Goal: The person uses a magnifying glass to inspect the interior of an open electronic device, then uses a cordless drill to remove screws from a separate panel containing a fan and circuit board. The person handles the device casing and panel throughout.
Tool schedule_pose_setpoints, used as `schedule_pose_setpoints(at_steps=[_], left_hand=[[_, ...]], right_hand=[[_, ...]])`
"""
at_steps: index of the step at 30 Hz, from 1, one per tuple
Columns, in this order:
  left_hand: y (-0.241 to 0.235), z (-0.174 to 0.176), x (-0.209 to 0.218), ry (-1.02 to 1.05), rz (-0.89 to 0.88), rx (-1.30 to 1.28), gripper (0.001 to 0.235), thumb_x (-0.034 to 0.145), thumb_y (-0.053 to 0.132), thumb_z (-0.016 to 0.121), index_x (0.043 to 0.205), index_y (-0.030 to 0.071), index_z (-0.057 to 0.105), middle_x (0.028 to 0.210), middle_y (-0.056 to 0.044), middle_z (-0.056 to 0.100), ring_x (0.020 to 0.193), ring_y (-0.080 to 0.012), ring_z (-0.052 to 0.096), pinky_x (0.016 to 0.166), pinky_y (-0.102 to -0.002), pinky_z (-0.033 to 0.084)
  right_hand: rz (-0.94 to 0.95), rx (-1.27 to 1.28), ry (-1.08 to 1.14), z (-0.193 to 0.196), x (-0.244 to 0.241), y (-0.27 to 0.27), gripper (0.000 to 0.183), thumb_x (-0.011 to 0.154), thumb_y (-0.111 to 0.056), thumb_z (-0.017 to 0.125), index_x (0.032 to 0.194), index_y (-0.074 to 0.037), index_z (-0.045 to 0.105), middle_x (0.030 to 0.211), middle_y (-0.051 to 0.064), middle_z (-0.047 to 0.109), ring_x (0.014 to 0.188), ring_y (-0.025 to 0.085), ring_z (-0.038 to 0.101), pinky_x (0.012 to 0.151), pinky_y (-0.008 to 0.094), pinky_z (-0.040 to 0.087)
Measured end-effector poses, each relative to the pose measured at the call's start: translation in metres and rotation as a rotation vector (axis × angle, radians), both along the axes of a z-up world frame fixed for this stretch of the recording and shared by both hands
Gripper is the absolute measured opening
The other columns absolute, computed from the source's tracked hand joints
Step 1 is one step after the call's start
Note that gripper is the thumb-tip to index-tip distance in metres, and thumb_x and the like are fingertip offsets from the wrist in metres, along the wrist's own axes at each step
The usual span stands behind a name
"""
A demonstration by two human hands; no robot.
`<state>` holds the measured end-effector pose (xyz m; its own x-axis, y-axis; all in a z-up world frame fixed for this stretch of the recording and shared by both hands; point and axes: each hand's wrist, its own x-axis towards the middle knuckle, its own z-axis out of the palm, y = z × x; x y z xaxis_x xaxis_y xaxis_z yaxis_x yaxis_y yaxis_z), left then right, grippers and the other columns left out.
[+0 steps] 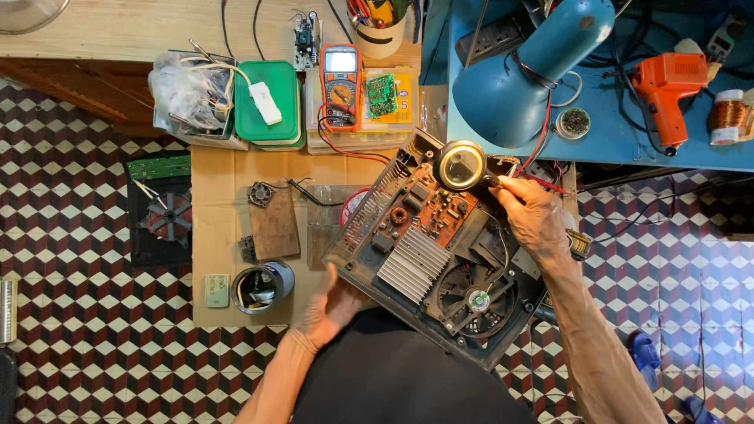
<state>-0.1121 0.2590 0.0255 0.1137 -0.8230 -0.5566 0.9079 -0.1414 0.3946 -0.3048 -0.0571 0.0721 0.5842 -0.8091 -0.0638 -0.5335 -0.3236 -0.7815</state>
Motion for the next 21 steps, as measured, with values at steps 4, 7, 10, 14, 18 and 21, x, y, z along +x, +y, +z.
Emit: schedule_pose_setpoints(at_steps=[4, 7, 10, 14, 18, 21], left_hand=[[-0.009, -0.009, -0.038, -0.531, -0.691, 0.16, 0.066, 0.096, 0.054, 0.062, 0.121, -0.006, 0.061, 0.117, -0.022, 0.068, 0.103, -0.019, 0.058, 0.099, -0.043, 0.048], [-0.012, -0.025, -0.049, -0.685, -0.735, 0.23, 0.068, 0.103, 0.056, 0.052, 0.107, -0.009, 0.071, 0.101, -0.019, 0.072, 0.088, -0.0175, 0.061, 0.087, -0.038, 0.053], [-0.021, -0.044, -0.061, -0.582, -0.527, 0.166, 0.065, 0.102, 0.055, 0.05, 0.114, -0.006, 0.071, 0.111, -0.011, 0.072, 0.098, -0.0138, 0.065, 0.092, -0.031, 0.053], [-0.041, -0.045, -0.069, -0.379, -0.216, 0.166, 0.067, 0.103, 0.055, 0.048, 0.127, -0.006, 0.06, 0.108, -0.01, 0.065, 0.102, -0.0183, 0.066, 0.098, -0.035, 0.053], [-0.079, -0.036, -0.055, -0.477, 0.13, 0.381, 0.07, 0.098, 0.061, 0.043, 0.135, 0.003, 0.058, 0.116, 0.002, 0.065, 0.109, -0.0134, 0.059, 0.097, -0.034, 0.046], [-0.101, -0.037, -0.029, -0.464, 0.189, 0.544, 0.069, 0.099, 0.062, 0.042, 0.127, 0.003, 0.065, 0.1, -0.006, 0.061, 0.096, -0.0207, 0.057, 0.087, -0.043, 0.05]], right_hand=[[0.016, -0.09, -0.032, 0.002, 0.0, 0.001, 0.025, 0.1, -0.014, 0.067, 0.121, -0.004, 0.073, 0.104, 0.009, 0.074, 0.088, 0.016, 0.068, 0.076, 0.029, 0.051], [0.01, -0.149, -0.009, 0.003, -0.002, -0.001, 0.027, 0.098, -0.014, 0.068, 0.123, -0.005, 0.073, 0.102, 0.011, 0.074, 0.086, 0.018, 0.068, 0.074, 0.032, 0.052], [-0.009, -0.223, -0.037, 0.003, -0.011, -0.006, 0.025, 0.098, -0.015, 0.069, 0.121, -0.005, 0.073, 0.107, 0.014, 0.074, 0.094, 0.021, 0.071, 0.079, 0.033, 0.053], [-0.017, -0.229, 0.132, 0.008, -0.016, -0.015, 0.02, 0.099, -0.017, 0.066, 0.113, -0.004, 0.072, 0.095, 0.017, 0.071, 0.084, 0.028, 0.068, 0.073, 0.038, 0.051], [-0.011, -0.235, 0.162, 0.02, -0.014, -0.016, 0.016, 0.098, -0.015, 0.064, 0.103, -0.001, 0.07, 0.086, 0.017, 0.067, 0.077, 0.029, 0.065, 0.07, 0.04, 0.049], [0.051, -0.286, 0.117, 0.027, -0.007, -0.008, 0.013, 0.098, -0.012, 0.062, 0.099, 0.0, 0.069, 0.086, 0.015, 0.067, 0.079, 0.028, 0.065, 0.072, 0.04, 0.049]])
